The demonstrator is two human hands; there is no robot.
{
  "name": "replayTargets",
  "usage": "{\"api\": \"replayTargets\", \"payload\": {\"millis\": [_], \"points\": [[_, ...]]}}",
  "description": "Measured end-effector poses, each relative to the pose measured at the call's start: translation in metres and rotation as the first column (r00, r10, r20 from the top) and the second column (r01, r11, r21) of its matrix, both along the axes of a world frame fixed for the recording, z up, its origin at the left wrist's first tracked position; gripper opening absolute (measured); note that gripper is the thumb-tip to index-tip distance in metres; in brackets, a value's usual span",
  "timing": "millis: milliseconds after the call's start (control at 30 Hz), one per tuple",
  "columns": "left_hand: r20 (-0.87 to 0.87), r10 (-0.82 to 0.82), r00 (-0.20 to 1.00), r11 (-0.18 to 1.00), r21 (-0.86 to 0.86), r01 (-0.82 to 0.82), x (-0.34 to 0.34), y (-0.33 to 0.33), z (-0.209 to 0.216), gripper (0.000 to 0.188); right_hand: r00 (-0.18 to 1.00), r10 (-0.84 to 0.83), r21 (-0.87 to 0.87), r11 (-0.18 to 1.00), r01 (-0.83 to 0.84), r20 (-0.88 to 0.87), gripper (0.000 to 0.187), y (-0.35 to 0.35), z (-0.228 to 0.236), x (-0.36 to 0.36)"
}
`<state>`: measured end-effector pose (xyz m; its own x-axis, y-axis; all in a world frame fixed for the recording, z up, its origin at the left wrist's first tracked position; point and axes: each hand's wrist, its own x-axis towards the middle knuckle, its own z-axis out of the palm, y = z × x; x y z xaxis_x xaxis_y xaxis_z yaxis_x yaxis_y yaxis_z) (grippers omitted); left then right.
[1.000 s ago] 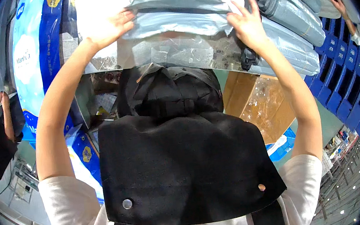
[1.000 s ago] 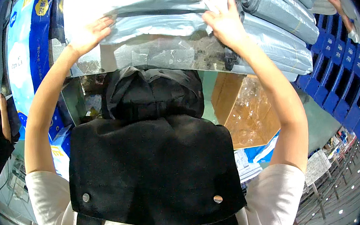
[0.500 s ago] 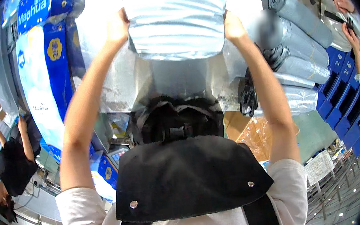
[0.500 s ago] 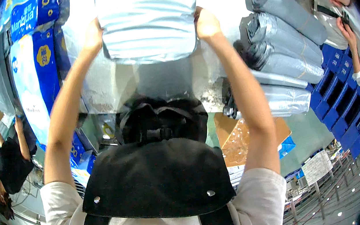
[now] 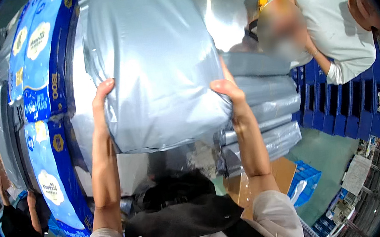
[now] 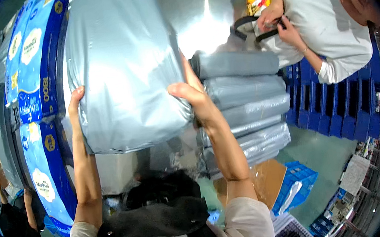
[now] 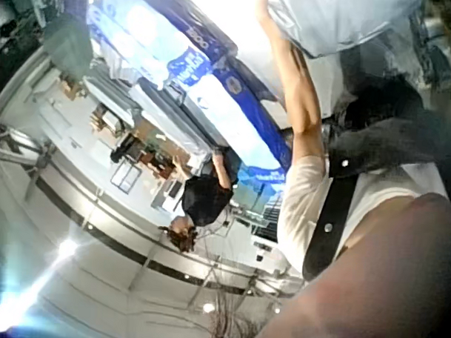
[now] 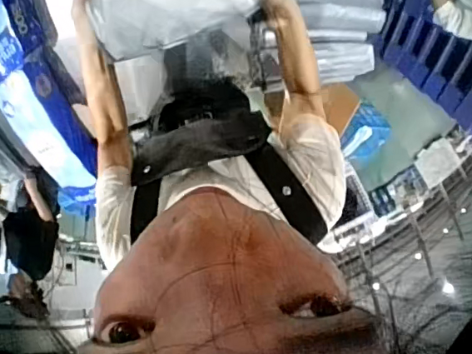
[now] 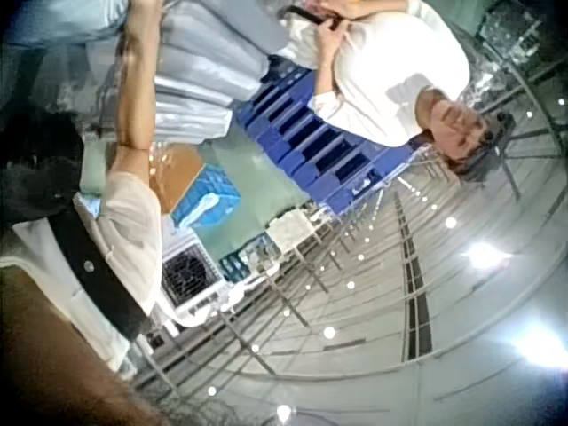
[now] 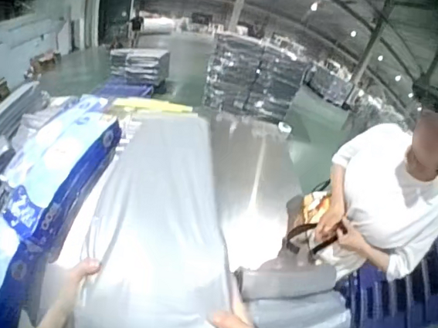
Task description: The person places multi-packs of facial tissue into gray plastic shipping bags and stacks the finished packages on a metal work table.
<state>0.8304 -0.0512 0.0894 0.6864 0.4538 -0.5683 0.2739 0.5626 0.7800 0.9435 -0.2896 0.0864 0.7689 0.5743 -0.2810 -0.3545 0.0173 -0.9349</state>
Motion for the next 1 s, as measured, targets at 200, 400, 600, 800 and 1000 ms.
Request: {"api": "replayTargets", "payload": {"millis": [200,400,600,800,1000], "points": [[0.405,-0.18,0.896,0.982,0.03,0.184,0.181,-0.031,-0.001,0.042,0.877,-0.332,0.032,0.939,0.342,0.348,0.057,-0.074,-0.031,0.171],[0.005,-0.1,0.995,0.934,0.346,0.092,0.316,-0.051,-0.109,0.086,0.87,-0.484,-0.073,0.868,0.491,0.094,0.047,-0.084,-0.136,0.339],[0.072,-0.14,0.988,0.603,0.797,0.027,0.156,0.046,-0.163,0.056,0.793,-0.561,-0.295,0.737,0.609,0.237,0.061,-0.074,-0.135,0.276],[0.116,0.395,0.911,0.01,0.991,-0.131,-0.217,0.306,-0.107,0.022,0.742,-0.321,-0.066,0.895,0.441,0.589,0.03,0.024,-0.122,-0.005],[-0.657,0.339,0.674,0.675,0.669,0.312,-0.607,0.438,-0.105,0.025,0.588,0.766,0.104,0.627,-0.772,-0.26,0.065,0.208,-0.168,-0.372]]}}
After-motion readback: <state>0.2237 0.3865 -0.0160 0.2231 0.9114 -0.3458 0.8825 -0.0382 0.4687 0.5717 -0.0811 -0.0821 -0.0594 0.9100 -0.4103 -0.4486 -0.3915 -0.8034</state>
